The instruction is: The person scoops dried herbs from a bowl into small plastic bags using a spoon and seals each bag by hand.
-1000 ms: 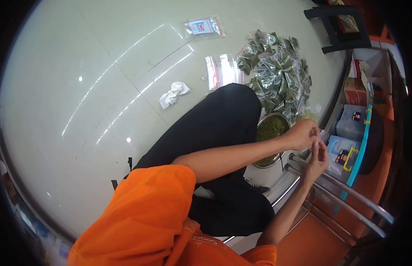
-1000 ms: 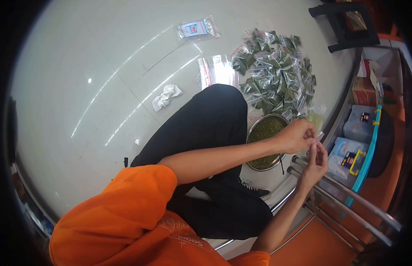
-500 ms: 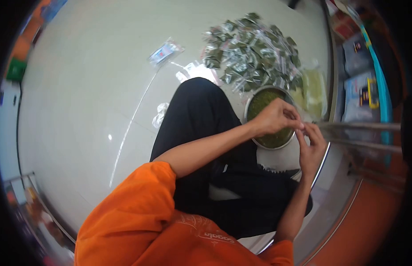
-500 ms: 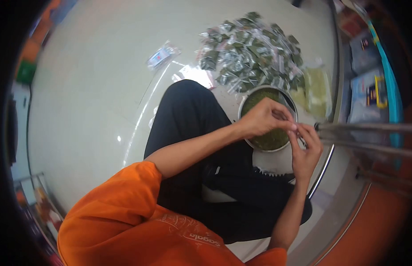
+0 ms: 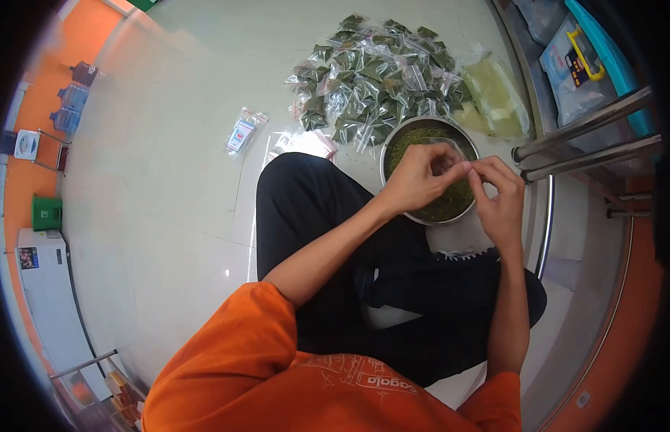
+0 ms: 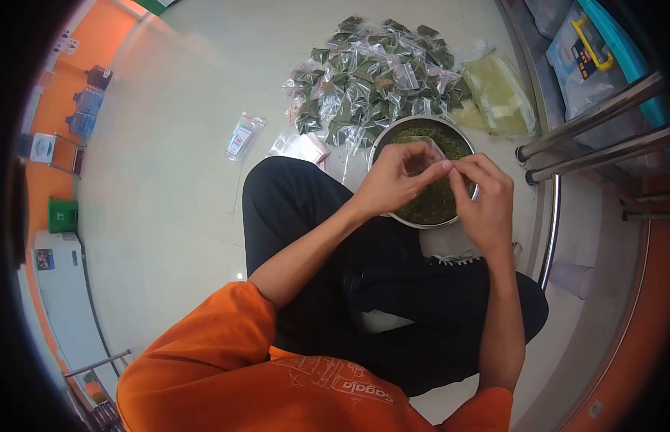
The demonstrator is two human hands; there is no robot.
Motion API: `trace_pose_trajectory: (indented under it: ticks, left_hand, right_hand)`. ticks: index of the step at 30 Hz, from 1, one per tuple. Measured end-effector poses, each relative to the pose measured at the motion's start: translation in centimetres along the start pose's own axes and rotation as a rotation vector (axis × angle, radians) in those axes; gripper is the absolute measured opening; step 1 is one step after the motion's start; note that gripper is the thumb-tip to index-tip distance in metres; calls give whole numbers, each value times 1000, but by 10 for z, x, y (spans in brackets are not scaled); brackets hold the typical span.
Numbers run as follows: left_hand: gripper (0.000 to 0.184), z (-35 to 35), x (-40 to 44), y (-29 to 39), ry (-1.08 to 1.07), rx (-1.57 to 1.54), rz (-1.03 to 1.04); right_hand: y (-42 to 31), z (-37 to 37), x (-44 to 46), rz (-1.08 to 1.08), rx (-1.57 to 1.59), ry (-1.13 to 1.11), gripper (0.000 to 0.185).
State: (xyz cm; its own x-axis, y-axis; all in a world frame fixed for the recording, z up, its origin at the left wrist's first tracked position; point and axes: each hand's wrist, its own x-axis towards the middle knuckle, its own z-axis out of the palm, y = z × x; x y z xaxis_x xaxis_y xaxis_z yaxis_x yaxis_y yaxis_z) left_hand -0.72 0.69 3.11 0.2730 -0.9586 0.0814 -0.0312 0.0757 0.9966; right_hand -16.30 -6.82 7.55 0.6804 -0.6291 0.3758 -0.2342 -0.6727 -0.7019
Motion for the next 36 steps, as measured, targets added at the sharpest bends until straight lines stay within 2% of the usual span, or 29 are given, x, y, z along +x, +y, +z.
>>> trace_pose_trajectory:
  ticks: [2, 4, 5, 7, 10, 13, 15, 18, 28, 30, 31, 32, 34, 36]
  left_hand:
    - [19, -1, -1, 0, -20, 90, -19]
    - [22, -3, -1, -2, -82, 249, 91]
    - [22, -3, -1, -3, -87, 250, 89]
    - [21, -1, 0, -4, -76, 193, 213]
    - [20, 5, -1, -6, -32, 219, 229]
    - [22, 8, -1, -6, 13, 246, 195]
    - [23, 10, 1, -8, 26, 237, 178]
    - [24, 9, 1, -12, 48, 233, 138]
    - [26, 7, 3, -18, 72, 138, 127]
    - [25, 0, -2, -15, 46, 170, 119]
    - [24, -2, -5, -12, 17, 204, 106]
    - [24, -2, -6, -13, 25, 210, 106]
    - [19, -2, -5, -16, -33, 346, 313]
    - [18, 1, -3, -19, -47, 520, 384]
  right_hand:
    - [-7, 4, 0, -34, -50, 25, 8]
    - [-7, 5, -3, -62, -100, 49, 7]
    - [-5, 4, -3, -57, -86, 37, 7]
    - [-4, 3, -2, -52, -72, 25, 6]
    - [-5, 3, -3, -2, -89, 9, 5]
    - [-4, 14, -5, 43, -172, 53, 3]
    - [0, 22, -6, -58, -307, 132, 2]
    - [-2, 29, -5, -98, -413, 149, 3]
    - [3, 35, -4, -73, -444, 161, 5]
    - [3, 26, 4, -86, -171, 17, 11]
    - [2, 20, 4, -92, -168, 15, 11]
    - [0, 15, 0, -84, -227, -81, 13]
    - [7, 9, -10, -65, -376, -260, 16]
    - [8, 9, -15, -65, -388, -265, 15]
